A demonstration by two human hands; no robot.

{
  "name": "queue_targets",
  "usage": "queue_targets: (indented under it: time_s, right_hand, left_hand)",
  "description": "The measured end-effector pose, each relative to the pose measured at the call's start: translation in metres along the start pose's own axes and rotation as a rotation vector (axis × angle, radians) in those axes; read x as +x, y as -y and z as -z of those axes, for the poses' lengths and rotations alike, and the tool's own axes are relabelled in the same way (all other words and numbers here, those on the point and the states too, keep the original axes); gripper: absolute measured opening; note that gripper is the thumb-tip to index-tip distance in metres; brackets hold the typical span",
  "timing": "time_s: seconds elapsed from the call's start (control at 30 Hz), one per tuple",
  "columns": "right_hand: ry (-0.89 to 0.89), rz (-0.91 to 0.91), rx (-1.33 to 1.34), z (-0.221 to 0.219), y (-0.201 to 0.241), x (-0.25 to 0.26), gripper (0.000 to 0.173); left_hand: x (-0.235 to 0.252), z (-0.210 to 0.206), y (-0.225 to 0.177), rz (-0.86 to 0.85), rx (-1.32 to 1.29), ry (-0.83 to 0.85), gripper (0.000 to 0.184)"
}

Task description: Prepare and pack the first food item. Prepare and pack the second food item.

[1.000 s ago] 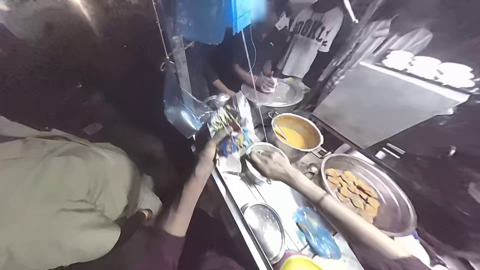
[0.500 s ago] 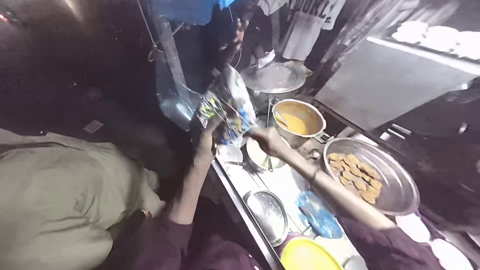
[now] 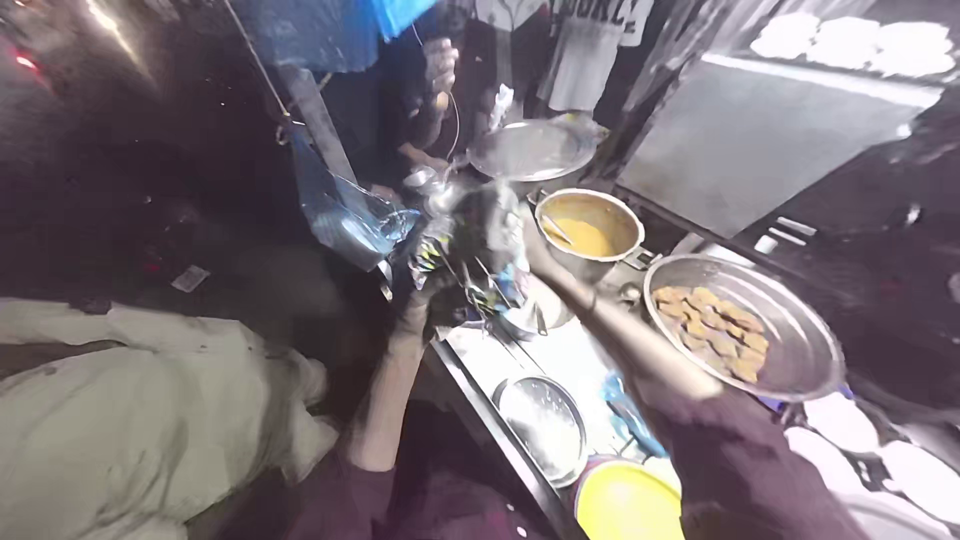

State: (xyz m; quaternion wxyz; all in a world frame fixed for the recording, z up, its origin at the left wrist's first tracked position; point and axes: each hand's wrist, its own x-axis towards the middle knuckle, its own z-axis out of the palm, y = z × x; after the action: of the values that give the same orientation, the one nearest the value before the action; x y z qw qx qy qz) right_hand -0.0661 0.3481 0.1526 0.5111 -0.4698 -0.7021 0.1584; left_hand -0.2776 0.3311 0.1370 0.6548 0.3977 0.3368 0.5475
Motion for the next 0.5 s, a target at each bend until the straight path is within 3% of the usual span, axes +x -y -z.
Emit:
queue_targets:
  time_s: [0.03,0.1,0.2,0.23,0.3,0.37,0.4,0.43,0.5]
  right_hand:
    - [-0.063,0.149,0.029,-0.015,-0.037,-0.025,0.028]
    - [0.063,0.305,-0.051,-0.018,-0.048,-0.066,0.030]
    - [0.426,0.460,-0.317,0.016,0.034,-0.056,0.022]
    - [0.443,0.539,-0.353,0.030,0.059,-0.035,0.017]
    - [0.386,0.654,-0.321,0.055,0.081,0.023,0.011]
    - [0.314,0.638,-0.233,0.060,0.058,0.068,0.015]
    - [0.270,0.572,-0.163,0.052,0.036,0.072,0.016]
    - [0.213,0.486,-0.117,0.038,0.017,0.062,0.014]
    - [0.069,0.374,-0.176,0.001,-0.014,0.013,0.020]
  left_hand:
    - [0.004,-0.004,-0.009,-0.053,-0.026,-0.071,0.011]
    - [0.020,-0.001,-0.023,-0.181,-0.008,-0.180,0.014]
    - [0.037,0.014,-0.029,-0.338,0.093,-0.197,0.044]
    - [0.037,0.019,-0.023,-0.382,0.173,-0.150,0.052]
    - [0.026,0.027,-0.002,-0.389,0.318,-0.013,0.049]
    - [0.006,0.024,0.016,-0.228,0.203,0.100,0.043]
    - [-0.003,0.018,0.020,-0.077,0.092,0.067,0.027]
    - [-0.008,0.011,0.020,0.017,-0.009,0.009,0.015]
    - [0.001,0.001,0.015,-0.038,-0.110,-0.066,0.018]
